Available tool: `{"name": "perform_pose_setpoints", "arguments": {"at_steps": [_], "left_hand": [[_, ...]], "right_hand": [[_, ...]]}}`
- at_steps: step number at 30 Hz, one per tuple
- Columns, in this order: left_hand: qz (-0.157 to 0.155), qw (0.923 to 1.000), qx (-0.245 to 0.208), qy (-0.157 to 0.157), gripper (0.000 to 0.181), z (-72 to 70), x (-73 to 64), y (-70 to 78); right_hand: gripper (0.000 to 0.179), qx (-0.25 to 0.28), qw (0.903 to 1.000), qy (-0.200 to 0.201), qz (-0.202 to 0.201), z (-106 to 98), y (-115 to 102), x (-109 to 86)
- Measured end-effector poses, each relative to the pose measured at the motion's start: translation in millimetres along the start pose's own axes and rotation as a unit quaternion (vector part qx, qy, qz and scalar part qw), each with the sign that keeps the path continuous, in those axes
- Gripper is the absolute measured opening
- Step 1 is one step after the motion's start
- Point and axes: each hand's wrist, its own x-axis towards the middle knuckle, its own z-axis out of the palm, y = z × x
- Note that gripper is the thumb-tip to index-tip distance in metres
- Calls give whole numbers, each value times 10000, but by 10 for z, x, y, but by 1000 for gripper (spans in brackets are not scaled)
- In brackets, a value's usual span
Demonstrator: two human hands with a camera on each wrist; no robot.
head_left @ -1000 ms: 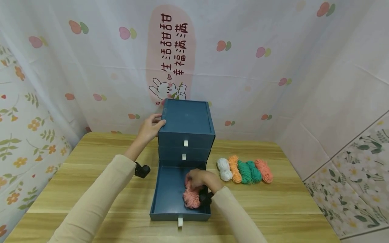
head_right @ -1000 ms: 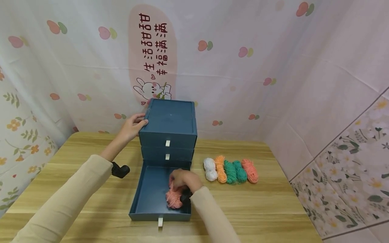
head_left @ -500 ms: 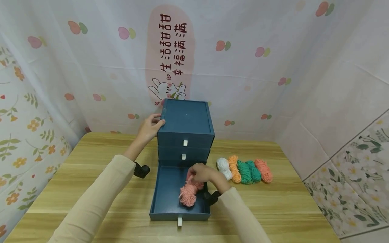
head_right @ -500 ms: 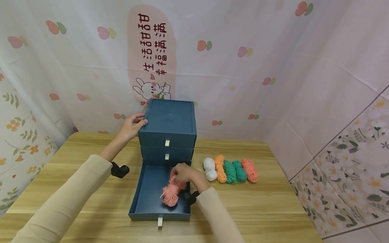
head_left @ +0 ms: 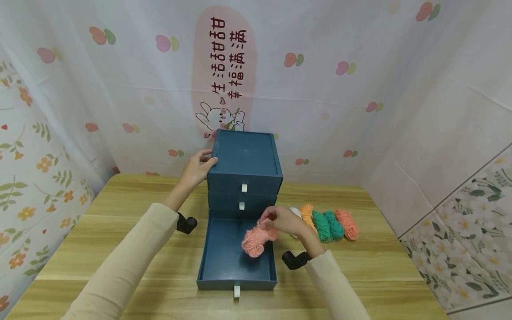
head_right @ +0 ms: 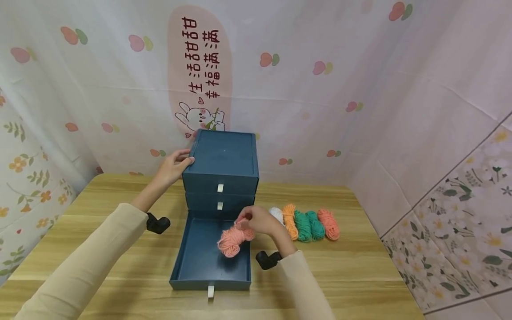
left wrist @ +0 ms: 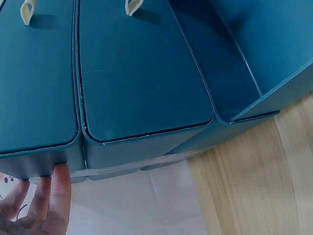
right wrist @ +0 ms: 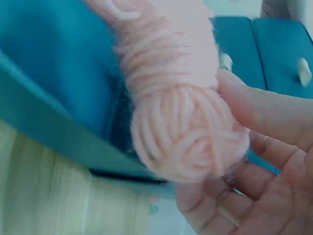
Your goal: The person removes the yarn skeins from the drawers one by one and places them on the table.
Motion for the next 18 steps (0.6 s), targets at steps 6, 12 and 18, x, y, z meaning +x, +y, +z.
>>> {"name": "perform_pose_setpoints", "arguments": {"at_steps": [6,12,18], "left_hand": [[50,10000,-35,1,53,1,4,12],[27,10000,-81,-34,53,1,-2,5],[39,10000,-35,0,53,0,5,8]], "right_hand": [[15,367,9987,347,15,-205,128,-140],[23,864,9940,637,202,-399,258,-345],[27,1074,9885,958,457,-577,492,-542]]}}
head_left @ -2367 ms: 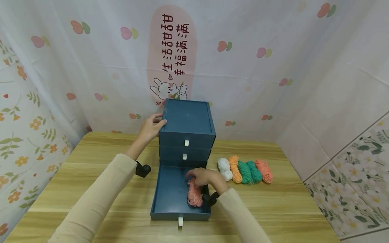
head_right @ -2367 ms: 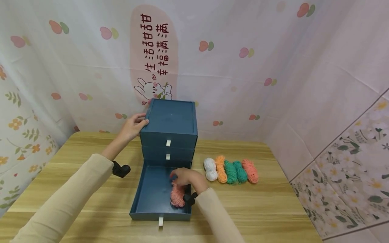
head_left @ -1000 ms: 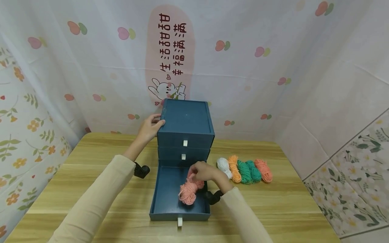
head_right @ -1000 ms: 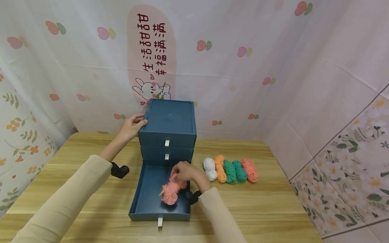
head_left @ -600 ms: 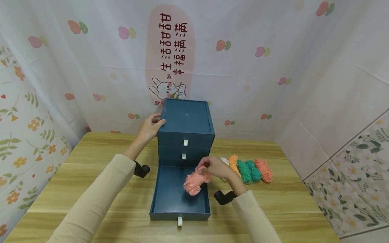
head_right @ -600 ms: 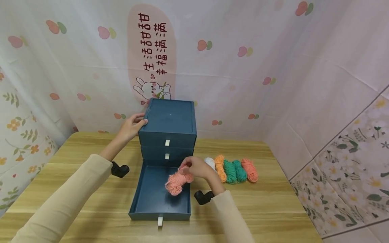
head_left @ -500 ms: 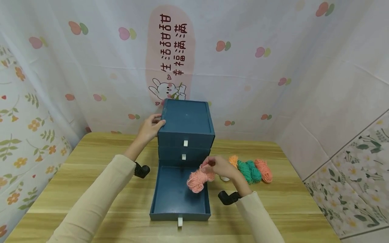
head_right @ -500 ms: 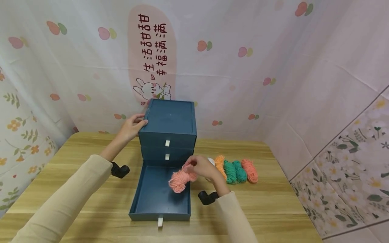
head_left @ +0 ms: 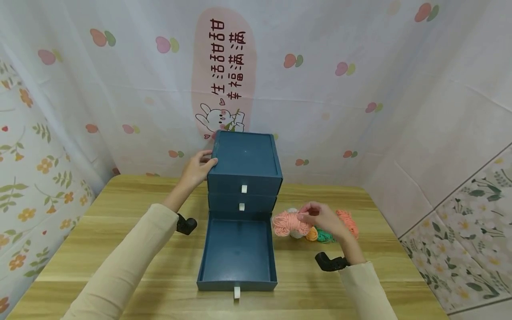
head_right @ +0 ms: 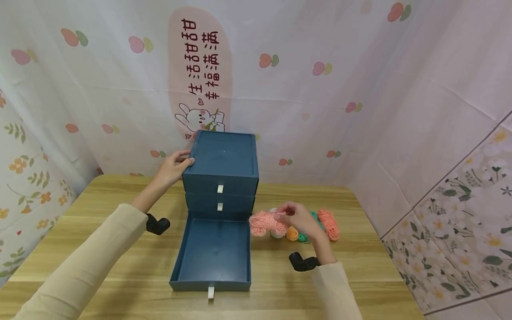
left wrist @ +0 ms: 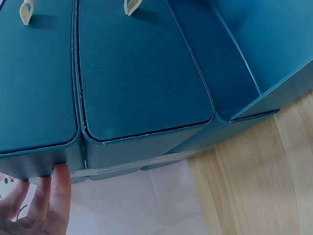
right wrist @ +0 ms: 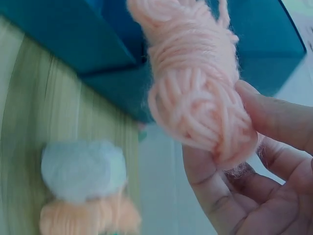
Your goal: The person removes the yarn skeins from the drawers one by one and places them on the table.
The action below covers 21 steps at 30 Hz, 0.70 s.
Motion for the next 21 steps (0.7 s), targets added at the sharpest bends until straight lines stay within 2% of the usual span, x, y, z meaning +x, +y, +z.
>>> {"name": "perform_pose_setpoints", "arguments": {"at_steps": [5,10,16,19,21], "left_hand": [[4,10000,3,5,53,4,5,-9],[-7,10000,6,-34,54,8,-1,-14],[-47,9999,50,-76,54,5,-2,-13],[-35,10000,54,-64,54,-1,-3,-7],[-30,10000,41,-59,53,-1,-2,-6]], "right_hand": [[33,115,9987,439,248,-204,171,-146],[40,91,9933,1023,526,-391,336,-294],[45,44,9808,1670,1011,-594,496,-455],[45,406,9727,2008,1090,-696,649,-500],[42,694,9654,2246,1126,-797,874,-499]]}}
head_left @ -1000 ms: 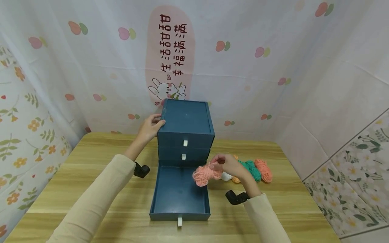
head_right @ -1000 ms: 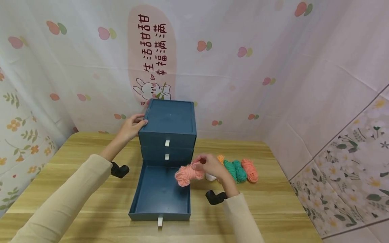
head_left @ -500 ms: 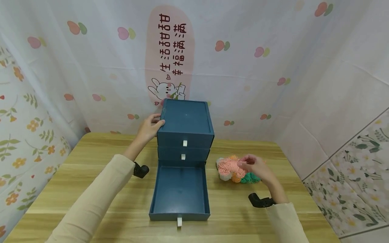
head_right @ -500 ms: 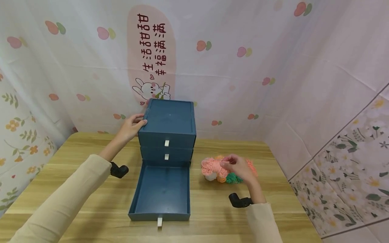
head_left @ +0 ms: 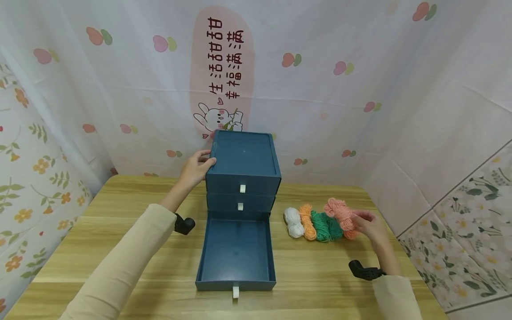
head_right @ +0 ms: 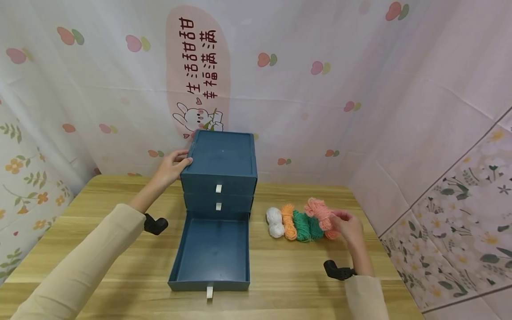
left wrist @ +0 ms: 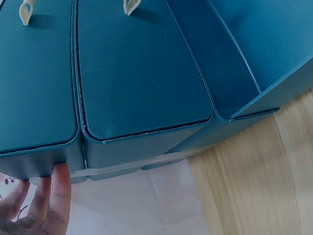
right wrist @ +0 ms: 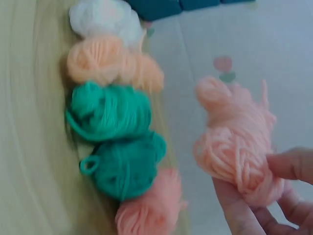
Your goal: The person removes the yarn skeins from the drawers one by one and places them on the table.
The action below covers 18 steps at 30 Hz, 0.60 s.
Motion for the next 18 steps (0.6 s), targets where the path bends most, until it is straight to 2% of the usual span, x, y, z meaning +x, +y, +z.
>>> {"name": "perform_pose_setpoints", "arguments": {"at_steps": [3,6,8,10,12,15,18], "left_hand": [[0,10000,-15,15,54,-4,2,-2],[10,10000,-1,23,53,-9,2,4],[-2,10000,-11,6,54,-10,1,8],[-11,10000,-3,-18,54,-11,1,10],[-11,10000,-42,-26,54,-11,2,10],[37,10000,-45,2,54,-7,5,11],[42,10000,-28,27,54,-3,12,9]], "right_hand": [[35,681,9962,513,196,-166,505,298],[29,1333,9852,1011,365,-312,1017,610],[27,1618,9751,1410,566,-356,1172,699],[26,1777,9690,1565,697,-387,1160,665],[24,1983,9610,1735,839,-383,1042,560],[16,1773,9625,1782,1020,-341,783,341],[7,1812,9546,2018,1236,-286,623,196]]}}
